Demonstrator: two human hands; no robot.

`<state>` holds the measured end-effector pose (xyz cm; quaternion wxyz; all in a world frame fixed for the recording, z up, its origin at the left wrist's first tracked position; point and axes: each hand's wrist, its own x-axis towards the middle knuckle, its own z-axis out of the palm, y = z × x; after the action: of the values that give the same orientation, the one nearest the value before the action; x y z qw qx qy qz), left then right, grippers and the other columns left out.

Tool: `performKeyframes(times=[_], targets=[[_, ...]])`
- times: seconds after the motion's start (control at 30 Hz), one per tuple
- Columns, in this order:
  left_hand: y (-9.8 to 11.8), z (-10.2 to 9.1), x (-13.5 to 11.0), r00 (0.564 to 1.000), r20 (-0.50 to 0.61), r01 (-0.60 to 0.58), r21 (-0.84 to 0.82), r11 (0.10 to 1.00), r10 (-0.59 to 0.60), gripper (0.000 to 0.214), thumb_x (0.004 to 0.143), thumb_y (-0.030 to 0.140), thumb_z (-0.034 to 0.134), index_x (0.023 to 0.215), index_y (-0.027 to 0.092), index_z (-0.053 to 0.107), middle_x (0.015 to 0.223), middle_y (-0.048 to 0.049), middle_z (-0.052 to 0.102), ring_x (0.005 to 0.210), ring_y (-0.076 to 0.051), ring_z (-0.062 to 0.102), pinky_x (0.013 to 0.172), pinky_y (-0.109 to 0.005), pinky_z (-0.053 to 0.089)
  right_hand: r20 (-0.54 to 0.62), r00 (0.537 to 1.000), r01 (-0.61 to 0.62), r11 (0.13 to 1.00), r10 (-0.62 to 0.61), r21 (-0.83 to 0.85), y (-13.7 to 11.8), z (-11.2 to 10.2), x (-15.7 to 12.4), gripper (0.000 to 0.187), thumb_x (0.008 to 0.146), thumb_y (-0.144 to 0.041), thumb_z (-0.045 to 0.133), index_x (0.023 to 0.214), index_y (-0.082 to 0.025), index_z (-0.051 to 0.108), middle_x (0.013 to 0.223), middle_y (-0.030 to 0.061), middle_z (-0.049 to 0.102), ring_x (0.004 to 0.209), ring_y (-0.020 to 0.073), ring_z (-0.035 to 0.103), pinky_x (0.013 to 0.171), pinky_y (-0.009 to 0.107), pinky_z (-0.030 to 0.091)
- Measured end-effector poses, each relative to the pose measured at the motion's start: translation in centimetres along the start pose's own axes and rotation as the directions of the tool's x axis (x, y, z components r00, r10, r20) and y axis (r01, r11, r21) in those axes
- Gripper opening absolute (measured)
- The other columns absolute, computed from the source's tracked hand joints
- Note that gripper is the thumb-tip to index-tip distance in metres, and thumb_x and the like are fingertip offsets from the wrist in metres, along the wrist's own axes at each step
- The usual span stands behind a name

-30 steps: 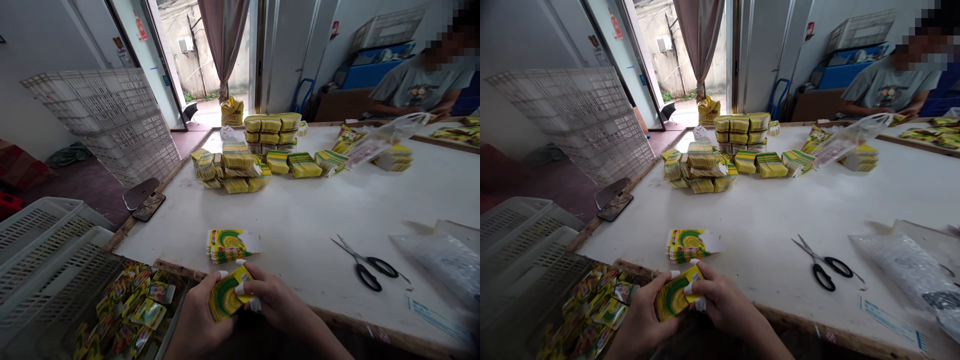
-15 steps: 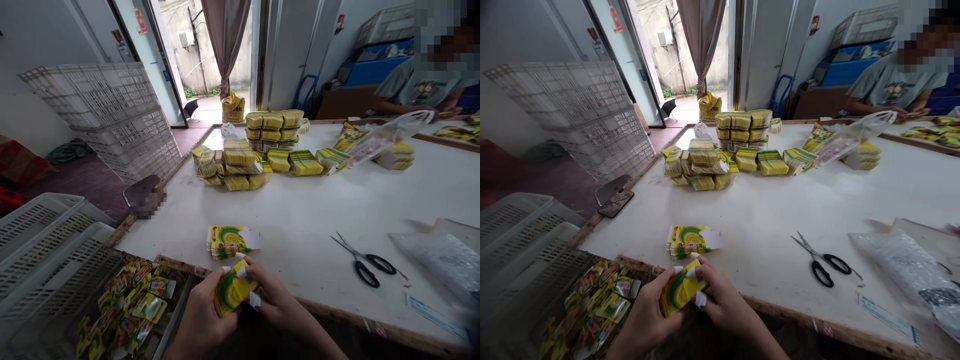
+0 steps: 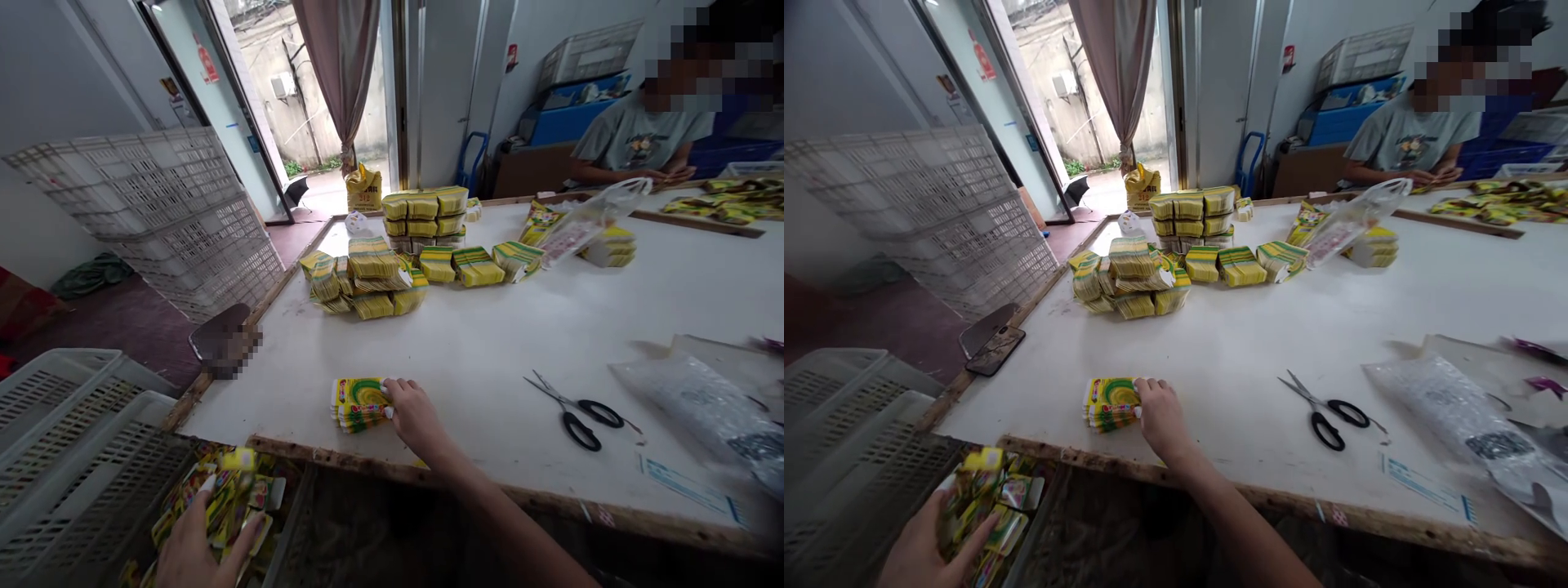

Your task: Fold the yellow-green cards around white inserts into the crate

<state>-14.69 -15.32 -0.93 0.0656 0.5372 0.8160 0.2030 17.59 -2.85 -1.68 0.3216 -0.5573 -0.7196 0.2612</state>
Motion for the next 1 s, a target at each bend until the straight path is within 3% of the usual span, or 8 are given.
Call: performKeyframes(times=[0.1,0.3,0.4,0.5,0.63,0.8,0.9,1.0], targets=[[1.3,1.1,-1.0,0.994,0.107,0.013,-0.211,0.977,0.010,0.065,0.075,0.061,0.054,0.121,0.015,0.055,0.124,-0.0147,0.062,0.116,-0.036,0.058,0.096,-0.048,0.049,-0.011,1.000,0.005,1.000,-0.005,-0.019,0.1,0.6,0.2,0.037,0.071,0.002,0.055,0.102,-0.016,0.057,0.102,0.0125,0.064,0.097,0.0272,0.054,0.089,0.041,0.042],[9.9,5.1,-3.8,0.898,0.307,-0.064,-0.619,0.783,0.316,0.047,0.079,0.045,0.063,0.118,0.019,0.057,0.118,-0.0096,0.068,0.106,-0.025,0.065,0.094,-0.038,0.052,-0.038,0.999,0.032,0.996,-0.029,0.088,-0.1,0.5,-0.9,0.047,0.068,0.001,0.050,0.110,-0.020,0.043,0.089,0.0026,0.058,0.080,0.0179,0.058,0.074,0.030,0.048],[13.2,5.8,-5.0,0.893,0.266,-0.069,-0.717,0.693,0.364,0.043,0.082,0.037,0.063,0.120,0.018,0.053,0.117,-0.0096,0.066,0.107,-0.021,0.063,0.095,-0.035,0.051,-0.032,0.999,0.029,0.985,-0.024,0.173,0.1,0.2,-2.1,0.044,0.073,-0.006,0.050,0.114,-0.021,0.038,0.081,-0.0012,0.054,0.068,0.0151,0.056,0.065,0.026,0.049],[14.2,5.6,-5.3,0.895,0.209,-0.145,-0.701,0.698,0.395,0.032,0.084,0.034,0.061,0.112,0.019,0.057,0.109,-0.0072,0.068,0.101,-0.018,0.064,0.090,-0.031,0.052,-0.037,0.999,-0.001,0.964,0.012,0.267,0.7,0.0,-2.9,0.039,0.076,-0.013,0.051,0.113,-0.021,0.041,0.081,-0.0005,0.053,0.067,0.0161,0.057,0.064,0.029,0.049],[11.2,4.3,-3.9,0.921,0.172,-0.232,-0.475,0.849,0.348,0.022,0.088,0.040,0.052,0.095,0.021,0.062,0.092,-0.0029,0.070,0.089,-0.016,0.065,0.081,-0.027,0.053,-0.018,0.999,-0.042,0.939,0.051,0.341,2.0,0.4,-3.2,0.035,0.078,-0.021,0.053,0.111,-0.020,0.043,0.082,0.0021,0.056,0.069,0.0187,0.059,0.064,0.033,0.051],[1.8,3.2,0.4,0.986,0.126,-0.091,-0.166,0.982,0.113,0.023,0.090,0.036,0.046,0.097,0.019,0.060,0.096,-0.0082,0.069,0.092,-0.022,0.065,0.086,-0.037,0.050,-0.100,0.992,-0.038,0.943,0.075,0.332,3.4,1.8,-3.3,0.033,0.080,-0.023,0.054,0.111,-0.019,0.046,0.091,0.0077,0.061,0.078,0.0225,0.063,0.076,0.042,0.053],[-3.4,5.0,2.7,0.984,0.174,-0.032,0.038,0.999,0.025,0.028,0.084,0.023,0.051,0.110,0.014,0.058,0.109,-0.0158,0.066,0.105,-0.030,0.061,0.091,-0.045,0.047,-0.106,0.993,-0.003,0.933,0.044,0.359,3.6,2.4,-3.1,0.030,0.082,-0.022,0.053,0.112,-0.020,0.049,0.100,0.0104,0.063,0.086,0.0237,0.065,0.081,0.044,0.054],[-6.3,8.6,3.6,0.965,0.259,-0.078,0.164,0.983,0.034,0.051,0.076,0.009,0.060,0.126,0.012,0.051,0.133,-0.0182,0.054,0.125,-0.031,0.050,0.101,-0.046,0.041,-0.087,0.996,0.046,0.922,-0.014,0.383,3.6,2.7,-2.9,0.033,0.084,-0.021,0.052,0.117,-0.021,0.049,0.110,0.0121,0.062,0.094,0.0239,0.065,0.086,0.044,0.055]])
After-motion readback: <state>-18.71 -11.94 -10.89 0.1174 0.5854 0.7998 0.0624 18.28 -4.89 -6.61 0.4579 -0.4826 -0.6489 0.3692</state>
